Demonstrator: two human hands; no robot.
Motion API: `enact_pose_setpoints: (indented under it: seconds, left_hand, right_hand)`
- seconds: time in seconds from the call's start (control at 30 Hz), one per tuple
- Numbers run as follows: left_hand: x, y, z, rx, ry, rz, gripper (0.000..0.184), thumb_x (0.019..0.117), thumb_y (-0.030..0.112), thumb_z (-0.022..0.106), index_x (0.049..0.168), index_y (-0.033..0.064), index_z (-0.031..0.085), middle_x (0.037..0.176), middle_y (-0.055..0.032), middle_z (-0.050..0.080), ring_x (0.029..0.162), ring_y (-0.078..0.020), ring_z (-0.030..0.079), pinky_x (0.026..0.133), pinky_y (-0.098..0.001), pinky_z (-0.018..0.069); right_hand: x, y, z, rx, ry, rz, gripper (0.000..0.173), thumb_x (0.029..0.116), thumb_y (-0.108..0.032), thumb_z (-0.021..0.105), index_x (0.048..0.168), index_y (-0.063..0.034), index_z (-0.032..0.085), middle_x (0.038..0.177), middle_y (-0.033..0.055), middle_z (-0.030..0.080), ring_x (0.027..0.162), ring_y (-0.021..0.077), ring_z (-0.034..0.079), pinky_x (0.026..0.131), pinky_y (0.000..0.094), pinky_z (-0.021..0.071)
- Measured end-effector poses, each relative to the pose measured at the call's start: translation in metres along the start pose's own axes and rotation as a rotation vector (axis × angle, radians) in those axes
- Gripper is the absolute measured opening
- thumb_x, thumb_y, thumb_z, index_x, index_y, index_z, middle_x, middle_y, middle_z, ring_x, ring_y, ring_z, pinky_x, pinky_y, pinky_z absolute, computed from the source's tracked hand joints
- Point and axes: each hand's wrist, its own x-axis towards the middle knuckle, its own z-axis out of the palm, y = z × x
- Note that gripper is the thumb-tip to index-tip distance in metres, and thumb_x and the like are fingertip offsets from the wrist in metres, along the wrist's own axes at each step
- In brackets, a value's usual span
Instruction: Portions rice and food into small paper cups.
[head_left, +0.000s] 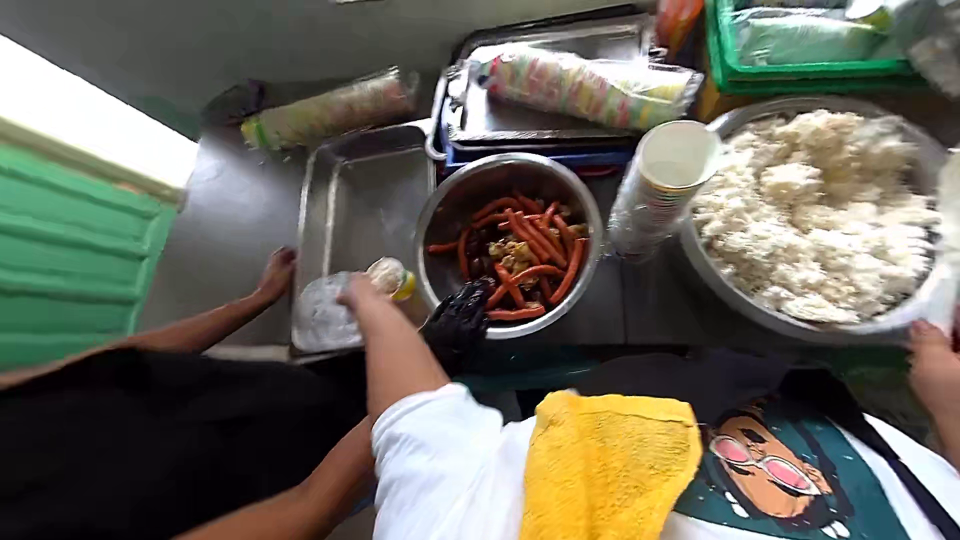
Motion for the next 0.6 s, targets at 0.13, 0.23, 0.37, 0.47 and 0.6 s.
enact_pose_setpoints:
  seconds: [0.13, 0.23, 0.37, 0.47, 0.6]
  left_hand:
    - [-0.104, 0.093, 0.009, 0.128, -0.141, 0.572, 0.062, 0.1067, 0.023, 0.050, 0.157, -0.0054, 0.026, 0.155, -0.0267, 0.041, 0.142, -0.0293, 0.046, 0.117, -0.0390, 0.0377]
    - [-0.219, 0.123, 0.033, 0.161, -0.432, 1.168, 0.046, 0.1076, 0.020, 0.047, 0.141, -0.0116, 0.048, 0.139, -0.0289, 0.056, 0.128, -0.0264, 0.059, 0.111, -0.0355, 0.0447]
    - [-0.327, 0.132, 0.089, 0.330, -0.707, 1.730, 0.031, 0.1029, 0.021, 0.059, 0.124, 0.0014, 0.070, 0.134, -0.0222, 0.064, 0.135, -0.0432, 0.052, 0.116, -0.0579, 0.0357]
    - [-0.361, 0.132, 0.123, 0.558, -0.746, 1.899, 0.025, 0.1036, 0.021, 0.059, 0.116, 0.0073, 0.075, 0.118, -0.0175, 0.072, 0.124, -0.0435, 0.060, 0.112, -0.0684, 0.0327]
    - [-0.376, 0.149, 0.127, 0.805, -0.730, 1.932, 0.018, 0.1023, 0.012, 0.060, 0.105, 0.0013, 0.075, 0.102, -0.0223, 0.074, 0.104, -0.0432, 0.069, 0.103, -0.0658, 0.0426]
  right_hand:
    - [0.007, -0.003, -0.004, 0.147, -0.013, 0.093, 0.049, 0.1072, -0.025, 0.047, 0.147, 0.0039, 0.048, 0.118, 0.0315, 0.063, 0.085, 0.0289, 0.066, 0.078, 0.0464, 0.0557]
    - [0.018, 0.004, -0.001, 0.226, -0.054, 0.133, 0.044, 0.1074, -0.023, 0.049, 0.146, -0.0016, 0.051, 0.109, 0.0242, 0.065, 0.078, 0.0228, 0.063, 0.072, 0.0430, 0.0547]
    - [0.044, 0.004, -0.013, 0.153, -0.182, 0.068, 0.041, 0.1087, -0.016, 0.047, 0.145, 0.0013, 0.052, 0.117, 0.0309, 0.066, 0.096, 0.0417, 0.067, 0.087, 0.0619, 0.0519]
    - [0.076, 0.021, -0.032, -0.080, -0.241, -0.081, 0.042, 0.1073, -0.014, 0.049, 0.148, -0.0068, 0.054, 0.130, 0.0328, 0.063, 0.122, 0.0536, 0.059, 0.102, 0.0729, 0.0424]
    - [0.114, 0.036, -0.070, -0.208, -0.216, -0.075, 0.044, 0.1075, -0.016, 0.048, 0.152, -0.0110, 0.051, 0.125, 0.0324, 0.066, 0.117, 0.0555, 0.062, 0.097, 0.0743, 0.0446]
